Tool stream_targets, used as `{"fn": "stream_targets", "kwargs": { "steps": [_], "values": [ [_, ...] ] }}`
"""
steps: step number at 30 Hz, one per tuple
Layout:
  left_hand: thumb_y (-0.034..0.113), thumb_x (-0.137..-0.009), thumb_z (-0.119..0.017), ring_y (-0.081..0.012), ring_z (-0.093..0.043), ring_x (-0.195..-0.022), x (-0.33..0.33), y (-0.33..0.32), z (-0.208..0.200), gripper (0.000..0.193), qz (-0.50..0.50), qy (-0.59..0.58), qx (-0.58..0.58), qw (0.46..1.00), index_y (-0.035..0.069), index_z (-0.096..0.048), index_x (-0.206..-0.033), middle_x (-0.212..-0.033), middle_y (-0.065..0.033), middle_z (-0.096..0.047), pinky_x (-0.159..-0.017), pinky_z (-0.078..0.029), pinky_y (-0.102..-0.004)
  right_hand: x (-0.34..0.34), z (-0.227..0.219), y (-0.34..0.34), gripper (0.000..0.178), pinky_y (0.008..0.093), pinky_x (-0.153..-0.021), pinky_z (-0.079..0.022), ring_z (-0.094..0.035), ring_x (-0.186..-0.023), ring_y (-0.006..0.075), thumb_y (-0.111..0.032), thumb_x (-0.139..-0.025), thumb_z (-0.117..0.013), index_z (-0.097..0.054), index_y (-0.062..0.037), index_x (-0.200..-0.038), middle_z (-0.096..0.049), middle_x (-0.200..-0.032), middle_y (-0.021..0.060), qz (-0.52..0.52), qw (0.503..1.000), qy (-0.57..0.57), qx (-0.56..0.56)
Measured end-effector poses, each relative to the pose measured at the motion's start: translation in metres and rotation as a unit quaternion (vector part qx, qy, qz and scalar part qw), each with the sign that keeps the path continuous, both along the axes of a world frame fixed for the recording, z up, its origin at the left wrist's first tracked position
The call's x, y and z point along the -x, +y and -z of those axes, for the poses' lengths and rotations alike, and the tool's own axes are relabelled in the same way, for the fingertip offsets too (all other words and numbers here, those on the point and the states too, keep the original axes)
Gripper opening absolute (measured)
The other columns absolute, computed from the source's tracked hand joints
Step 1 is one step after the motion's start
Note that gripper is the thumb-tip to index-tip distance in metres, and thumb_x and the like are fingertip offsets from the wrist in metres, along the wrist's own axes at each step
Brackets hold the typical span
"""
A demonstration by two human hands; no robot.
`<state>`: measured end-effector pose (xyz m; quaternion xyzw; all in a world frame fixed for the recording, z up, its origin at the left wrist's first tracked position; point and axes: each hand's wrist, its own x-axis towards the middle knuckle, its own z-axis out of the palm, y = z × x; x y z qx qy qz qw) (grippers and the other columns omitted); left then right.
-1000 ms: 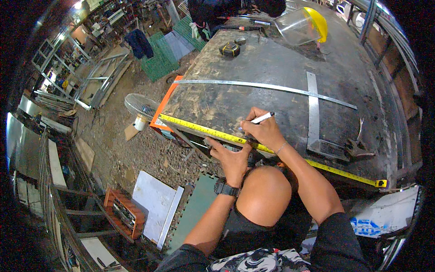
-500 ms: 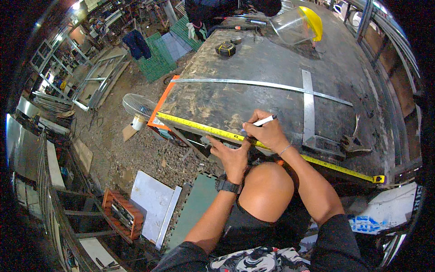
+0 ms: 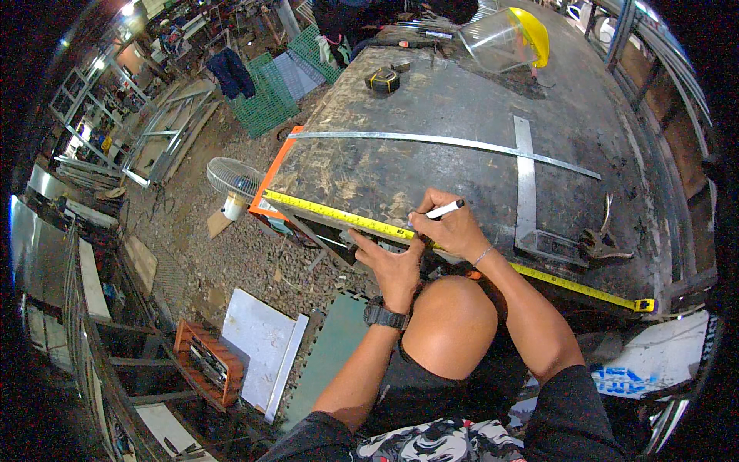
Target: The person measures and marks metal bars on a workbench using a tape measure and a marker. They align the tape measure along the bars, make marks at specific intervals, and reposition the tools to continue marking along the length of the metal pieces.
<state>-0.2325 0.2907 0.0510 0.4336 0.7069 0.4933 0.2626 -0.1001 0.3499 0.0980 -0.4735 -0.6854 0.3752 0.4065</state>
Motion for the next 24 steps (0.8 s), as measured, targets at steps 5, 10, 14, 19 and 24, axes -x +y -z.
{"fn": "stream_targets", "kwargs": {
  "steps": [5,10,14,19,24],
  "values": [
    [0.026,-0.075,-0.088,-0.0522,-0.041,-0.126,0.0,-0.002,-0.002,0.128,0.0,-0.007,0.006,1.0,-0.011,0.004,-0.157,-0.137,-0.0398,-0.03,-0.109,-0.04,-0.0512,0.001,0.006,0.004,0.022,0.0317,-0.058,-0.048,-0.06,-0.065,0.0111,-0.019,-0.087,-0.077,-0.063,-0.003,-0.081,-0.067,-0.071,0.006,0.053,0.992,0.105,0.048],
    [0.027,-0.076,-0.088,-0.0526,-0.041,-0.125,0.0,-0.001,0.0,0.128,-0.005,0.006,-0.007,1.0,-0.013,0.004,-0.156,-0.135,-0.041,-0.031,-0.109,-0.039,-0.0515,-0.015,0.002,-0.002,0.022,0.0294,-0.059,-0.05,-0.063,-0.065,0.0103,-0.019,-0.088,-0.076,-0.062,-0.0031,-0.082,-0.068,-0.071,0.0059,0.053,0.986,0.145,0.064],
    [0.028,-0.075,-0.089,-0.0526,-0.041,-0.124,-0.002,-0.001,0.004,0.13,0.004,-0.014,-0.008,1.0,-0.013,0.003,-0.156,-0.135,-0.0427,-0.03,-0.109,-0.039,-0.0515,-0.027,0.0,-0.013,0.022,0.0292,-0.06,-0.05,-0.063,-0.065,0.0105,-0.02,-0.089,-0.076,-0.063,-0.0032,-0.082,-0.069,-0.072,0.0052,0.05,0.995,0.072,0.053],
    [0.027,-0.072,-0.091,-0.0528,-0.039,-0.126,-0.007,-0.005,0.0,0.134,0.016,0.001,0.017,1.0,-0.012,0.005,-0.157,-0.138,-0.0445,-0.027,-0.111,-0.037,-0.0512,-0.025,0.0,-0.013,0.022,0.0302,-0.059,-0.049,-0.062,-0.067,0.0106,-0.02,-0.088,-0.076,-0.063,-0.0038,-0.081,-0.069,-0.073,0.0045,0.044,0.995,0.068,0.064],
    [0.024,-0.071,-0.091,-0.053,-0.035,-0.132,-0.012,-0.006,-0.005,0.137,0.01,-0.047,0.017,0.999,-0.011,0.009,-0.157,-0.141,-0.0449,-0.024,-0.114,-0.035,-0.0499,-0.024,0.0,-0.014,0.022,0.0316,-0.058,-0.048,-0.061,-0.067,0.0109,-0.021,-0.087,-0.077,-0.064,-0.0043,-0.081,-0.069,-0.073,0.0052,0.035,0.998,0.024,0.052]
  ]
}}
